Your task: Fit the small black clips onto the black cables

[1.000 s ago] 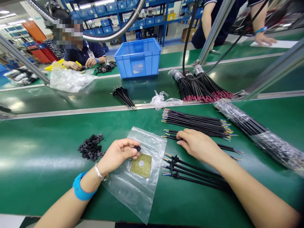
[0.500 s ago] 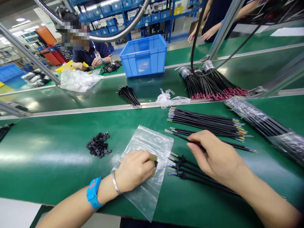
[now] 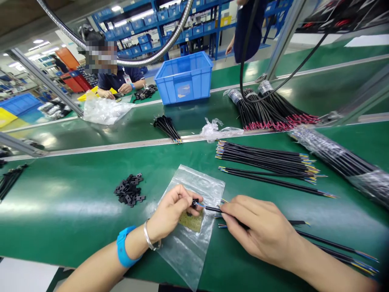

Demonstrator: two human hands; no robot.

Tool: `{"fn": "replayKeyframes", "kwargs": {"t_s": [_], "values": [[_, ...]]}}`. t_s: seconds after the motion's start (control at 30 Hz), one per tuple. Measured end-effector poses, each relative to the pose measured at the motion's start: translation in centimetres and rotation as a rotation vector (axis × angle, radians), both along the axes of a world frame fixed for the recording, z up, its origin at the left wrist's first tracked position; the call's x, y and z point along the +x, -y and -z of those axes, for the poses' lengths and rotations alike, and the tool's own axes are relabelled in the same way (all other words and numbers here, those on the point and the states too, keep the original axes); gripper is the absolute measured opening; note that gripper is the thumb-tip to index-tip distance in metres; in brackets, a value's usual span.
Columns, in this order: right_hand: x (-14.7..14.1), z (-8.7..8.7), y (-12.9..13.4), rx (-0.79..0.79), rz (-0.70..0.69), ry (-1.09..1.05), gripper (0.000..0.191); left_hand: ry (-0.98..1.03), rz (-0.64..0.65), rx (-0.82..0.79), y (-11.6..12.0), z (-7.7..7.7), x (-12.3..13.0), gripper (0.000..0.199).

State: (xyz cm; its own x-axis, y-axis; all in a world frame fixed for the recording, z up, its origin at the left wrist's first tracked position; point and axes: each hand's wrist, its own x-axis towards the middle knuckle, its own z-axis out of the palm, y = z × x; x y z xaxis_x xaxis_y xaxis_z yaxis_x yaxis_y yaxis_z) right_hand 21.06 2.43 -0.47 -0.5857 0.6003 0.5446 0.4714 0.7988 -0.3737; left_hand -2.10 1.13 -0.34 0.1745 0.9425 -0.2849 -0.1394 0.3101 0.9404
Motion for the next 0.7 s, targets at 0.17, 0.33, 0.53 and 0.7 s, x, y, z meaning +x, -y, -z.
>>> {"fn": "replayKeyframes", "kwargs": {"t_s": [0.17, 0.33, 0.53, 0.7], "values": [[-0.2, 0.5, -0.1, 0.012, -0.022, -0.020, 0.014, 0.068, -0.012, -0.035, 0.2, -0.3, 0.2, 0.032], [0.1, 0.2, -0.2, -0.005, -0.037, 0.003, 0.014, 0.105, -0.015, -0.034, 0.3, -0.1, 0.0, 0.032], [-0.3, -0.2, 0.1, 0.019, -0.037, 0.002, 0.016, 0.180, 0.041, 0.012, 0.7, 0.4, 0.4, 0.035], [-0.8, 0.0, 0.5, 0.135, -0.002, 0.011, 0.012, 0.158, -0.003, -0.089, 0.9, 0.9, 0.9, 0.044]]}}
